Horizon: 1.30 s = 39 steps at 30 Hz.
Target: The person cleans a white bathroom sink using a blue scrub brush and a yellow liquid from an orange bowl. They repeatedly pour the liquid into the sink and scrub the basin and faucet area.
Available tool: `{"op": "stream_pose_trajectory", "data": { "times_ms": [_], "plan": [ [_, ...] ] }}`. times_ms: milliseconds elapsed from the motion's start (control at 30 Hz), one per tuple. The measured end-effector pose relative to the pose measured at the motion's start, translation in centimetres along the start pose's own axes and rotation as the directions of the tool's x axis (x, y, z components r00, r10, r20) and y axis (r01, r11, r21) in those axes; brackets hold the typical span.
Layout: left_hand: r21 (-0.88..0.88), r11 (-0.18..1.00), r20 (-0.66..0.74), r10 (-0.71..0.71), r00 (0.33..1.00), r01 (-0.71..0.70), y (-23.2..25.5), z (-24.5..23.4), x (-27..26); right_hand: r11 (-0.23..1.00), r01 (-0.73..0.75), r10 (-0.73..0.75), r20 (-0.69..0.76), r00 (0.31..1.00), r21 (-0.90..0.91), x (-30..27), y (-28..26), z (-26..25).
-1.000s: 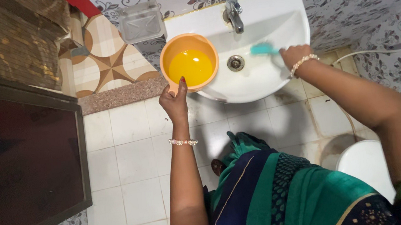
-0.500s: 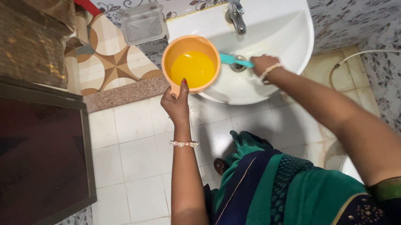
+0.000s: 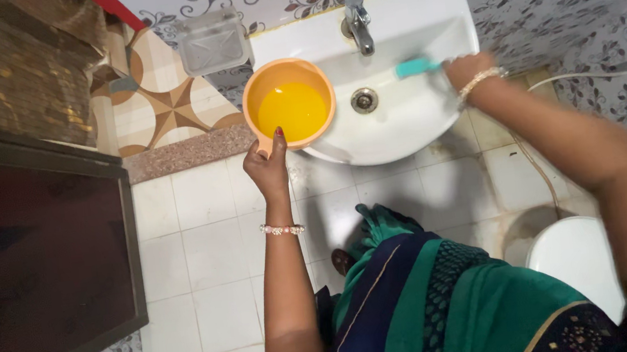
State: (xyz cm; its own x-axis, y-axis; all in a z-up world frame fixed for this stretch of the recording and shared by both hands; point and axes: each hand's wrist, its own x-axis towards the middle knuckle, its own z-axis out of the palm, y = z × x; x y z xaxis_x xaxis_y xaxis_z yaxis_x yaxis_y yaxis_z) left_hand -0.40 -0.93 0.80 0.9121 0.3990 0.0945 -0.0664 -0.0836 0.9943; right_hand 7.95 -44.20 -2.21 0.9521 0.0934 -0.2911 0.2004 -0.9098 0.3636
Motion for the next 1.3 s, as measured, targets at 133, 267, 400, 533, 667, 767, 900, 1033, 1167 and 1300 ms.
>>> {"op": "stream_pose_trajectory", "data": {
  "times_ms": [133,267,400,533,667,767,900,1033,1167,1300],
  "plan": [
    [0.031,0.999,-0.016,0.024,1.0,-0.024,0.1,0.1,-0.1,0.991,-0.066,0.076,0.079,0.994,-0.116,-0.4,6.0,-1.7],
    [0.097,0.995,-0.03,-0.019,0.999,0.022,0.1,0.0,-0.1,0.999,-0.041,0.041,0.013,0.999,0.009,-0.4,0.9,0.4],
    [-0.037,0.997,0.006,0.072,0.997,-0.072,0.6,0.2,0.2,0.983,0.022,-0.051,0.159,0.986,0.181,-1.0,-5.8,2.3],
    [0.021,1.0,-0.01,0.009,1.0,-0.009,0.1,-0.4,-0.6,1.0,0.023,-0.022,0.174,0.985,0.001,-2.2,-1.5,0.1],
    [0.051,0.998,-0.028,-0.03,0.999,0.032,-0.3,0.0,0.0,0.997,-0.045,0.051,0.096,0.994,-0.062,-3.4,3.3,-3.4],
    [0.137,0.989,-0.039,-0.045,0.998,0.05,-1.0,0.0,0.2,0.999,0.036,-0.038,0.335,0.941,0.013,-5.4,-0.3,-2.3],
    [-0.037,0.993,0.015,0.11,0.994,-0.109,-1.4,0.0,0.4,0.927,0.017,-0.148,0.323,0.935,0.375,-5.4,-5.6,0.3],
    [0.099,0.994,-0.016,0.045,0.999,-0.043,-1.4,0.0,0.2,0.972,0.012,-0.071,0.246,0.967,0.233,-4.2,-8.1,0.4],
    [0.016,0.997,-0.017,0.08,0.997,-0.079,-1.2,0.0,0.5,0.845,0.03,-0.185,0.238,0.954,0.534,-3.8,-10.9,-1.1],
    [0.224,0.974,-0.039,-0.02,0.999,0.028,-1.3,0.0,0.2,0.948,0.038,-0.102,0.192,0.976,0.316,-5.2,-10.8,-1.4]
  ]
}}
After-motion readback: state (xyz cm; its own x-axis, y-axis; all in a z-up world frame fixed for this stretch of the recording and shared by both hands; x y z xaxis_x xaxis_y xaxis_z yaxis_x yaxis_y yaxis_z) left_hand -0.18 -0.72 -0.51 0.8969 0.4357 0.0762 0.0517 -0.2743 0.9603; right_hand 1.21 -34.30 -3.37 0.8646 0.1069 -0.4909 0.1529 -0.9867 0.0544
